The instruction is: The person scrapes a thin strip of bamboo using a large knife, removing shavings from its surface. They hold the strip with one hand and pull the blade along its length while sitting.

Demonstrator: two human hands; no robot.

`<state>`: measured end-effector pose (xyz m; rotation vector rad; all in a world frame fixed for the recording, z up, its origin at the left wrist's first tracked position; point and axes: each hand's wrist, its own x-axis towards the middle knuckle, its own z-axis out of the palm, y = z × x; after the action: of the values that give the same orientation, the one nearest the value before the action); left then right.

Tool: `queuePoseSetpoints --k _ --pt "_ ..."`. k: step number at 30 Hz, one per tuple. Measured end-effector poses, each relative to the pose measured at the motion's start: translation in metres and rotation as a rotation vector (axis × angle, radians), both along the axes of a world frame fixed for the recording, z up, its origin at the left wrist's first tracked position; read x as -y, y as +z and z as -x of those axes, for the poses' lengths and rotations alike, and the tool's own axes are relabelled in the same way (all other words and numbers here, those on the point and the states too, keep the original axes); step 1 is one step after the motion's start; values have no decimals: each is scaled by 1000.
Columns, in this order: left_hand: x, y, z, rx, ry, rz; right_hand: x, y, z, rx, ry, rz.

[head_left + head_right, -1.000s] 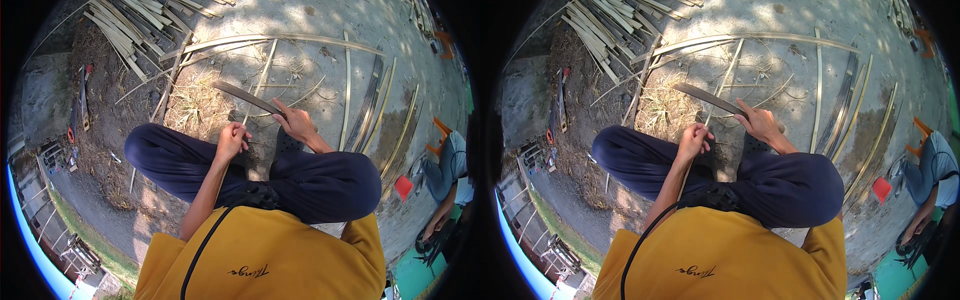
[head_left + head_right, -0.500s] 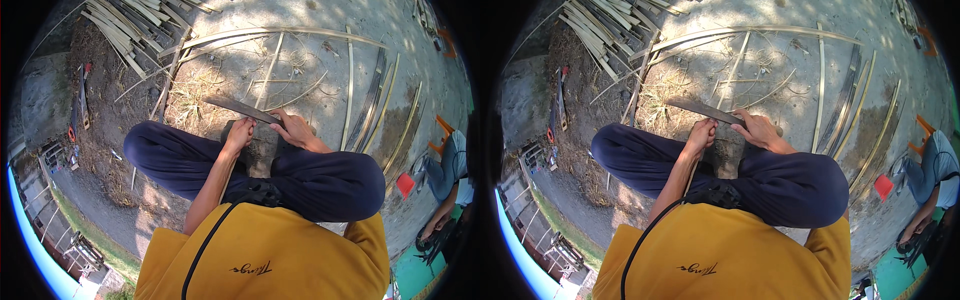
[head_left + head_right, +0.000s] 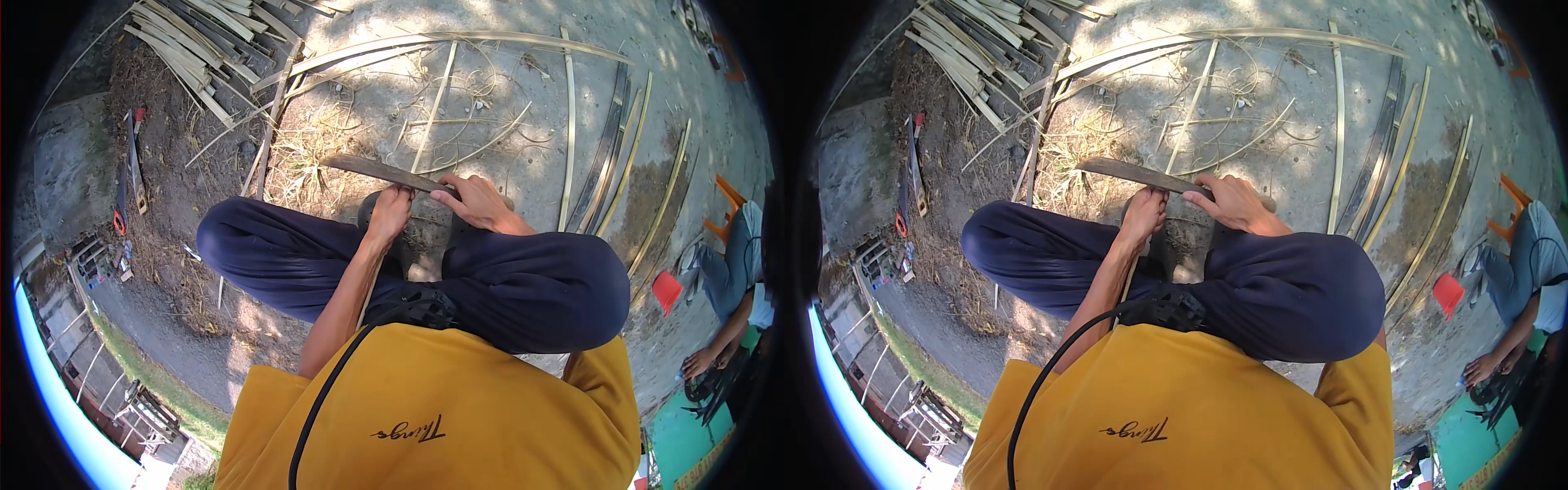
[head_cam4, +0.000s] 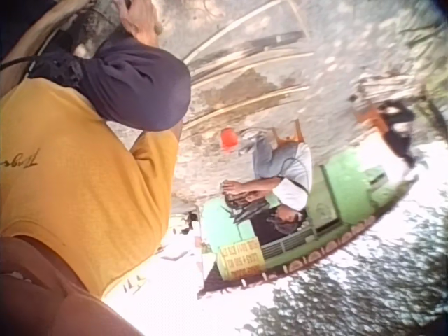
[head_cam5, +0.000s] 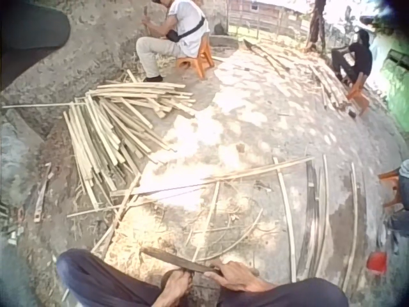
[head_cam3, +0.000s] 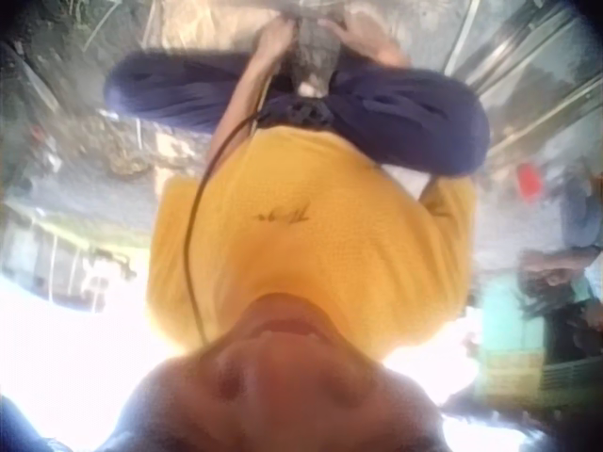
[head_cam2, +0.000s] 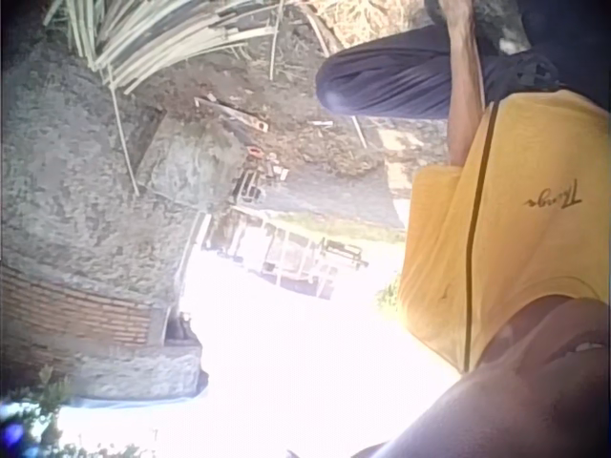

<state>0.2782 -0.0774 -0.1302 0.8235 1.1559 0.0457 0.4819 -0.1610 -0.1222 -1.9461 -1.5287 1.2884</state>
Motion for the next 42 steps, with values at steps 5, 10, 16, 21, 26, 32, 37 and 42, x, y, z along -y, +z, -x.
queuePoseSetpoints --k 5,10,16,21,26,32,37,42 --pt "0 2 2 30 22 34 3 -7 2 43 -11 -47" --pt "-1 7 3 8 32 31 4 -13 3 117 -16 -156" --pt "2 9 3 14 20 29 4 -17 -1 142 28 -155" --pt "5 4 5 4 0 -29 5 -18 -1 151 15 -170" --pt "7 5 8 -9 40 19 7 -16 -2 178 35 -170" --pt "12 19 17 -46 1 -28 6 -16 -11 200 -40 -94" --pt "6 25 17 -36 12 41 4 -12 -11 154 12 -59" --pt "12 17 10 8 24 54 11 -18 -6 148 74 -185"
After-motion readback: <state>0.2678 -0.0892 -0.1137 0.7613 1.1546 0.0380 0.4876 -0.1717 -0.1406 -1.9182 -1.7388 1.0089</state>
